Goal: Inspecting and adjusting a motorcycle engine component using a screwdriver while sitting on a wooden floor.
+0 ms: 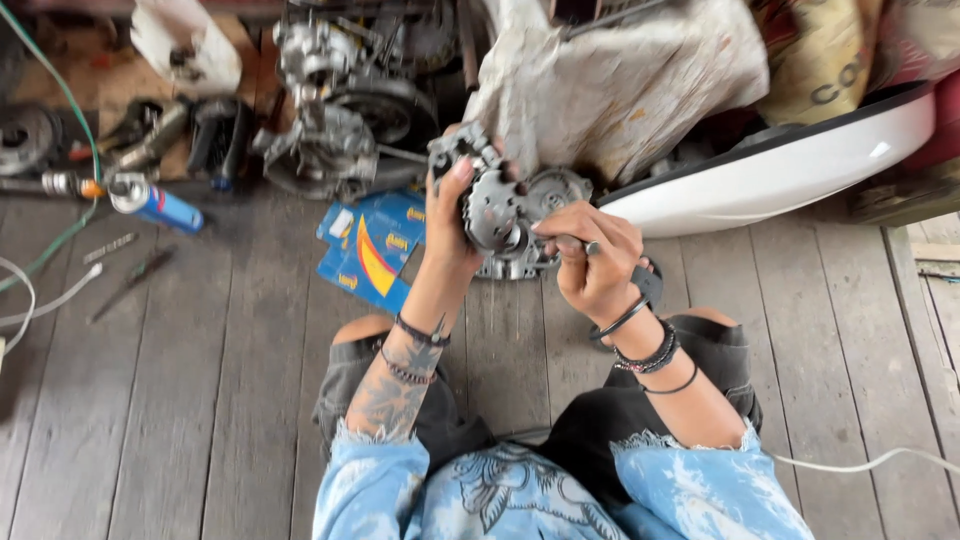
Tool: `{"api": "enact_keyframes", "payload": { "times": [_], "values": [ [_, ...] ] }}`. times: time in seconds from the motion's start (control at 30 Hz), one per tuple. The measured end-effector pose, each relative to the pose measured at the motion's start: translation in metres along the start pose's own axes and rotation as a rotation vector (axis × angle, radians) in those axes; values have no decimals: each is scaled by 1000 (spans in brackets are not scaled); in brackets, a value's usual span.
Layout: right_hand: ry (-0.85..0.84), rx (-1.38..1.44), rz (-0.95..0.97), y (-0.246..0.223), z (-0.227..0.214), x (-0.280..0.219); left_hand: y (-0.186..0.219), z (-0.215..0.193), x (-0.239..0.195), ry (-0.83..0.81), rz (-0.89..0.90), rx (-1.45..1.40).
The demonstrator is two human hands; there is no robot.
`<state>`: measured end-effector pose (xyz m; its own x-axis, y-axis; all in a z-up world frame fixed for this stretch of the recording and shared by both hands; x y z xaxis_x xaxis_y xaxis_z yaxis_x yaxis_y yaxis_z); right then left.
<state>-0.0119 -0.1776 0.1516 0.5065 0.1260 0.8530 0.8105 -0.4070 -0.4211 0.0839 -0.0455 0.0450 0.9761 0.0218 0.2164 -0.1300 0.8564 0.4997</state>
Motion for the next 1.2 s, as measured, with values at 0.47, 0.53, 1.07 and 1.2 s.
{"api": "enact_keyframes", "payload": {
  "times": [0.47,0.53,1.07,1.2],
  "values": [
    [166,360,654,38,7,-8,-13,16,-5,-65,-156,-248],
    [198,380,698,39,7,-12,-15,16,-4,-83,-143,-234],
    [-109,-72,-65,-22,11,9,-6,9,-12,120,-86,-167],
    [23,255,521,26,12,4,-17,10,-14,196,-288,-179]
  ]
}}
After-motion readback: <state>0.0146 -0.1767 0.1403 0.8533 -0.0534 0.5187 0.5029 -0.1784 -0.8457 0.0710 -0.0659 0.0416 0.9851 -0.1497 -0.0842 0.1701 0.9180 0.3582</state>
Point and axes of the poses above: each hand's wrist, its own x-axis towards the middle knuckle, its own z-axis out of the palm, y = z × x, the point moved 9 cm from there along x, towards the middle knuckle, and after that the axes turned 3 degrees about x, right-handed, at the moved point
